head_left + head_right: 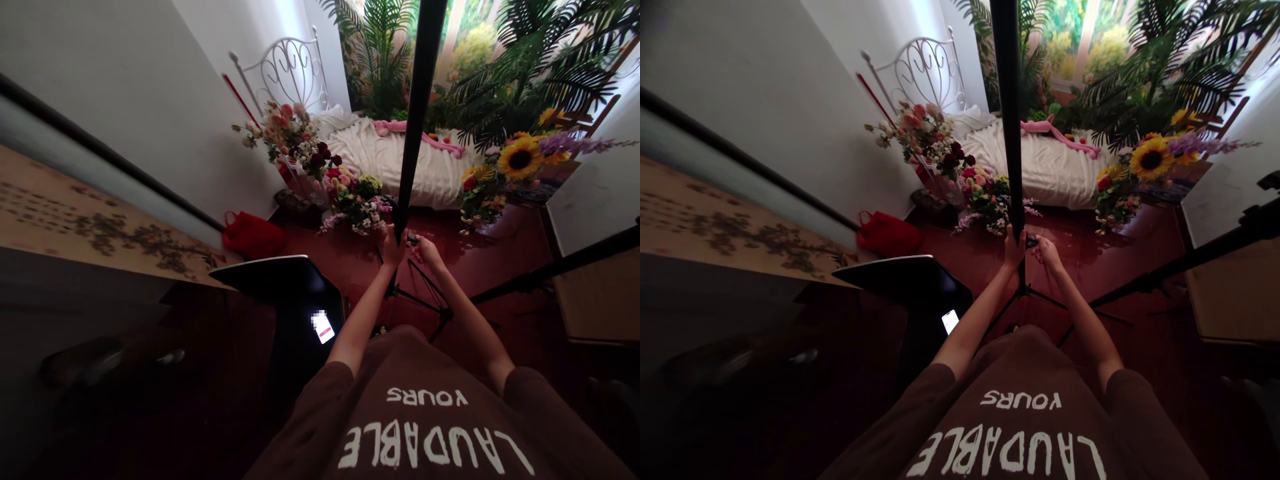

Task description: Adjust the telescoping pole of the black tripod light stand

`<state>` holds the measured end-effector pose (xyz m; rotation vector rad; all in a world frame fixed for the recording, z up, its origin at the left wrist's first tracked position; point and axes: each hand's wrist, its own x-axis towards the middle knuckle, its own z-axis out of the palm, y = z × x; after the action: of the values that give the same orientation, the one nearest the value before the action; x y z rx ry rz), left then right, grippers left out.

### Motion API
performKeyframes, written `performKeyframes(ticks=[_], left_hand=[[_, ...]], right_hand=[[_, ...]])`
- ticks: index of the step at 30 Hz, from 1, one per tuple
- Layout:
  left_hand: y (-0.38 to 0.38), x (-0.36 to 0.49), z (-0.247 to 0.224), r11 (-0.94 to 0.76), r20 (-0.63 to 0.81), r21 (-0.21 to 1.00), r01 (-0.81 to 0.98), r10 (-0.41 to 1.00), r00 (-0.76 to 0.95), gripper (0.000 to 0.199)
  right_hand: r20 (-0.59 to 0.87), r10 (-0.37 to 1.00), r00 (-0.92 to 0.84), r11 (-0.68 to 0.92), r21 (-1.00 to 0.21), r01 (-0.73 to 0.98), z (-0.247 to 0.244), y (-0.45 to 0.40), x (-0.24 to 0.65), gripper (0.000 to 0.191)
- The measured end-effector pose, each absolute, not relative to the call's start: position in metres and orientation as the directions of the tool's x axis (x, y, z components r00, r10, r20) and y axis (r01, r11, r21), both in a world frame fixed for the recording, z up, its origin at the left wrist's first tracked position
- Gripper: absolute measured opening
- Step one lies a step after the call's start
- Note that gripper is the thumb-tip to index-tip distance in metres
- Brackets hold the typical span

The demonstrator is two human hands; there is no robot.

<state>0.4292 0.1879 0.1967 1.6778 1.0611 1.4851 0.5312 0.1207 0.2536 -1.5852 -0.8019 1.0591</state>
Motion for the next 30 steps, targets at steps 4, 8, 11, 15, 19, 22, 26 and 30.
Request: performKeyframes(ticks=[4, 8, 11, 15, 19, 22, 26, 30], left_hand=[[0.185, 0.427, 0.202, -0.452, 0.45, 0.884, 0.121, 0.892, 0.046, 0.042], [0.185, 0.427, 0.204, -0.445, 0.442, 0.89, 0.098, 0.895, 0.056, 0.044], [0.186, 0.428, 0.202, -0.448, 0.445, 0.888, 0.105, 0.894, 0.048, 0.046], [0.187, 0.428, 0.198, -0.45, 0.45, 0.884, 0.129, 0.893, 0.035, 0.044], [0.188, 0.429, 0.196, -0.439, 0.44, 0.887, 0.145, 0.897, 0.027, 0.042], [0.188, 0.429, 0.195, -0.433, 0.435, 0.888, 0.153, 0.9, 0.022, 0.042], [0.188, 0.429, 0.195, -0.425, 0.427, 0.891, 0.159, 0.904, 0.023, 0.041], [0.188, 0.429, 0.195, -0.435, 0.437, 0.888, 0.15, 0.899, 0.026, 0.042]], right_hand=[[-0.031, 0.877, 0.48, -0.089, -0.991, 0.099, 0.255, 0.124, 0.528, 0.033], [0.19, 0.858, 0.478, 0.025, -0.943, 0.331, 0.26, 0.118, 0.526, 0.041], [0.239, 0.861, 0.448, 0.013, -0.892, 0.452, 0.261, 0.111, 0.526, 0.047], [0.222, 0.896, 0.385, 0.003, -0.869, 0.495, 0.258, 0.105, 0.532, 0.052], [0.214, 0.913, 0.347, 0.017, -0.871, 0.492, 0.251, 0.101, 0.537, 0.055], [0.223, 0.91, 0.349, 0.021, -0.866, 0.499, 0.249, 0.099, 0.537, 0.056], [0.233, 0.893, 0.386, -0.016, -0.839, 0.543, 0.254, 0.1, 0.532, 0.056], [0.163, 0.894, 0.416, -0.114, -0.817, 0.565, 0.261, 0.106, 0.53, 0.065]])
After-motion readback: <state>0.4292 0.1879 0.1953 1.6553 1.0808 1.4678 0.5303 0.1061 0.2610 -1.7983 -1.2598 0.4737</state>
